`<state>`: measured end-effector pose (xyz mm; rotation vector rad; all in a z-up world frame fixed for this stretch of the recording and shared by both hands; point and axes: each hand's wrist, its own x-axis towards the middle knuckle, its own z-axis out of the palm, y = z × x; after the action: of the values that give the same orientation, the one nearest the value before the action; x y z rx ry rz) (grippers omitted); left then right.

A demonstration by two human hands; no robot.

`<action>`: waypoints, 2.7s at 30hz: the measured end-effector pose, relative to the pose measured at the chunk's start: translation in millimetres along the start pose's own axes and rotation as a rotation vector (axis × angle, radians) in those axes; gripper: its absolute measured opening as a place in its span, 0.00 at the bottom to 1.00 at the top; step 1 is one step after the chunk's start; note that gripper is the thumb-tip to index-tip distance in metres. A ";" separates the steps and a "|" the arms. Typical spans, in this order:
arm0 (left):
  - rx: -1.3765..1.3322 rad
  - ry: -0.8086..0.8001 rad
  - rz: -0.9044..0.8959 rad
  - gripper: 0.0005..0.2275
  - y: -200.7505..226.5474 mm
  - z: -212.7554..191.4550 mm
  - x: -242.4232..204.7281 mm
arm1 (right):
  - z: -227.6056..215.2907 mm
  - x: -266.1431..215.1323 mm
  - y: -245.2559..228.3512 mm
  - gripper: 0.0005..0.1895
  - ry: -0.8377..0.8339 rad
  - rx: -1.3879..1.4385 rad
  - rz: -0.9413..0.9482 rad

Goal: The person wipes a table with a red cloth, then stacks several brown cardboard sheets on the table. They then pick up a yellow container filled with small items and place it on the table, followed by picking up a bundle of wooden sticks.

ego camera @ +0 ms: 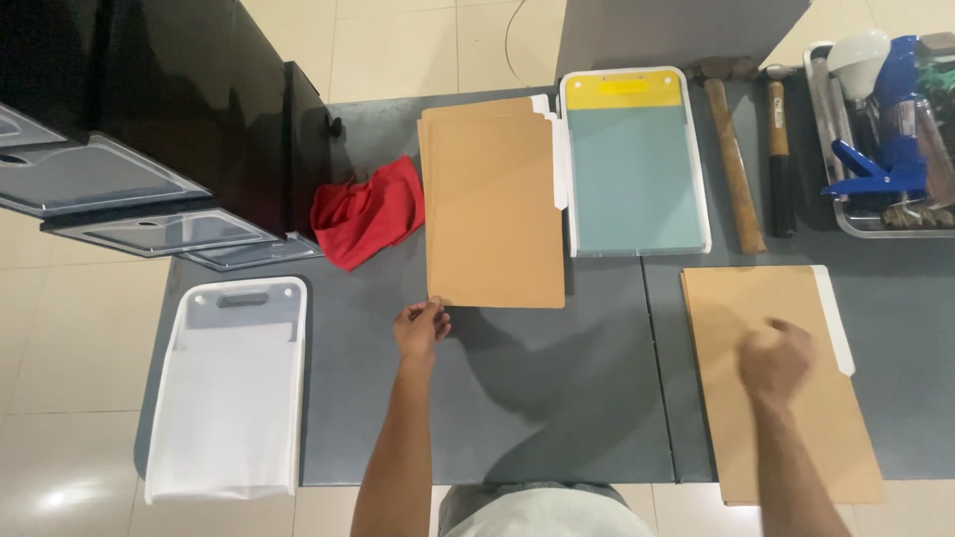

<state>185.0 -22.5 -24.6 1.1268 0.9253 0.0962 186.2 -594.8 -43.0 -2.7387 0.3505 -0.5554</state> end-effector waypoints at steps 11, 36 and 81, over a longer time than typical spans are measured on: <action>-0.021 -0.436 -0.089 0.06 -12.2 -23.5 -74.2 | 14.6 -54.0 -289.5 0.26 -0.946 1.405 0.760; 0.200 -0.192 -0.054 0.20 -13.8 -11.9 74.0 | -85.5 -161.6 61.3 0.27 0.184 1.202 0.778; 0.259 -0.861 -0.062 0.32 -0.1 -1.3 -132.8 | -78.0 -85.1 -149.1 0.32 -0.388 1.537 0.794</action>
<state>99.2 -88.1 52.8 1.2131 0.1974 -0.5396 103.6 -453.1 50.0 -1.0339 0.5347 0.0287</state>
